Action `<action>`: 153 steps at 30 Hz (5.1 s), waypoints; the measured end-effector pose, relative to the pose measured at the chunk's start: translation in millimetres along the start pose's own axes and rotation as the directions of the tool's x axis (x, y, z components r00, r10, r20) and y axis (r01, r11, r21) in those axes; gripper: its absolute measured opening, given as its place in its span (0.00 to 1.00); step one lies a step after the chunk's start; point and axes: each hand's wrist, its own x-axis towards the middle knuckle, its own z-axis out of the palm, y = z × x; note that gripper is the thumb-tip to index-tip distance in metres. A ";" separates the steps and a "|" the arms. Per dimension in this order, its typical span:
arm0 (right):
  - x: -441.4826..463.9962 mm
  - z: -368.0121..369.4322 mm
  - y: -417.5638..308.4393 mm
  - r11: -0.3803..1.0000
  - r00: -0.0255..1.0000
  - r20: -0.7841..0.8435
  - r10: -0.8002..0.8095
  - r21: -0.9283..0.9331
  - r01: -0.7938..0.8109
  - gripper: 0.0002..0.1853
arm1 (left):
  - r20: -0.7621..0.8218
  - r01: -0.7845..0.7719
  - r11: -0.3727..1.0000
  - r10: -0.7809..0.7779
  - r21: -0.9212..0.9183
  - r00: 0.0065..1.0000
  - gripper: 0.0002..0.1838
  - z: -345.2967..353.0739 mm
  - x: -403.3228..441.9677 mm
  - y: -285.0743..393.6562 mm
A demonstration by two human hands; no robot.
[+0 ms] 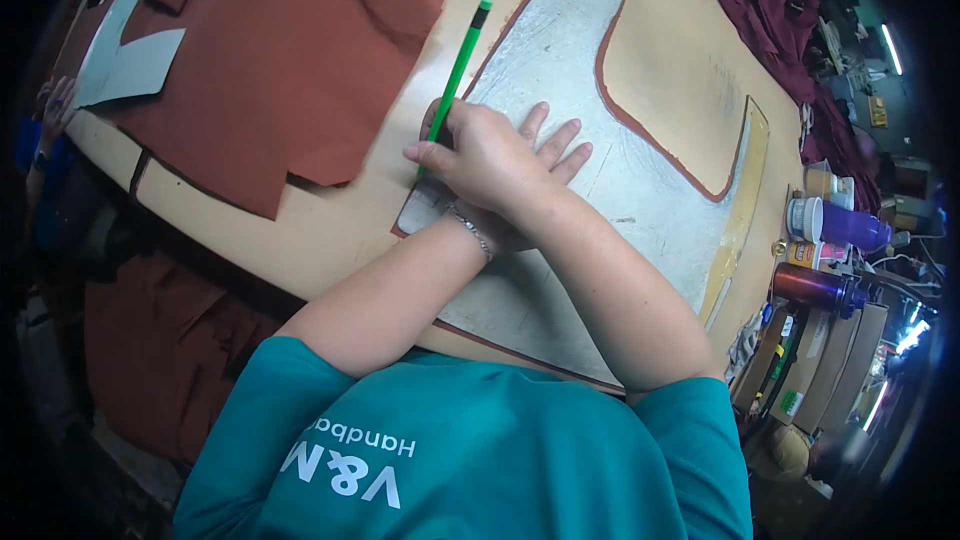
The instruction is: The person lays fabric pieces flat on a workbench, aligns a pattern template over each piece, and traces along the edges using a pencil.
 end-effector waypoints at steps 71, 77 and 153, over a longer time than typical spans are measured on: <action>222.3 -227.8 139.7 0.955 0.895 -0.438 0.089 0.292 0.048 0.03 | 0.151 0.108 0.948 -0.065 -0.300 0.986 0.43 -30.8 4.2 0.0; 193.9 -197.0 135.7 0.889 0.614 -0.788 -0.045 0.249 0.385 0.04 | 0.127 0.098 0.959 -0.066 -0.267 0.990 0.42 -31.5 1.5 0.7; -128.1 -83.7 171.7 0.801 0.329 -0.811 0.483 0.561 0.207 0.17 | 0.144 0.066 0.978 -0.096 0.199 0.985 0.38 -36.0 5.1 35.0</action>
